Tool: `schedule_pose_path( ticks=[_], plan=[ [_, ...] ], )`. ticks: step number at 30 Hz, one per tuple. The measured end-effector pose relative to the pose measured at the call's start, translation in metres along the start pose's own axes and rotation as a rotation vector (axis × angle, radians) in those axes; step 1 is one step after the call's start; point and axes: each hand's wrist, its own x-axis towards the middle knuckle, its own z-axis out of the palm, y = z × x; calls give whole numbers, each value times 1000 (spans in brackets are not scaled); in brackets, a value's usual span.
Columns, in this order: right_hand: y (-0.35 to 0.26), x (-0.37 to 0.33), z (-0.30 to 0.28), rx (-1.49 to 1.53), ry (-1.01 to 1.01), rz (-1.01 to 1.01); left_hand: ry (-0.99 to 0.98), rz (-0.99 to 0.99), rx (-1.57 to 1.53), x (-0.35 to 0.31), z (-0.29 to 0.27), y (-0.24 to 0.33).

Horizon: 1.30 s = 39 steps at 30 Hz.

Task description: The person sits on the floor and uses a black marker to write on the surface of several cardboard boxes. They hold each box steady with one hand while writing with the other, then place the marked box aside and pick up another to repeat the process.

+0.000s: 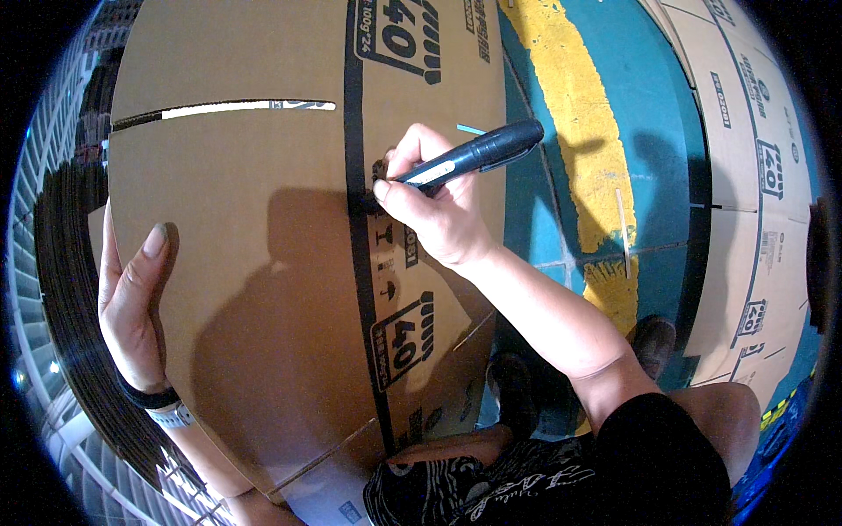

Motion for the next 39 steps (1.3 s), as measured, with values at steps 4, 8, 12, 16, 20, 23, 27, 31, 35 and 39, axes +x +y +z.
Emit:
schedule_pose_path(
  ticks=[4,8,12,16,20,23,27,31,35,39],
  plan=[
    [-2,-2,2,17,-2,3,-9,26,21,0,0,1],
    [-2,-4,1,-18,-13,-5,4,18,6,0,0,-1],
    [-4,-6,1,-81,-18,-11,-8,35,30,-2,2,2],
    [-4,-8,3,-48,0,-3,-30,54,43,-1,2,3],
    [-6,-10,4,-101,-3,5,-22,59,87,-1,1,3],
    [-7,-12,5,-124,1,22,-15,68,100,1,-5,0],
    [-9,-15,6,-129,3,27,7,42,67,3,-6,-4],
    [-9,-17,8,-144,-10,48,-17,33,49,2,-3,2],
    [-7,-19,6,-150,-28,19,-40,52,70,2,-3,1],
    [-7,-23,7,-170,-26,25,-41,47,52,2,-4,1]
  ],
)
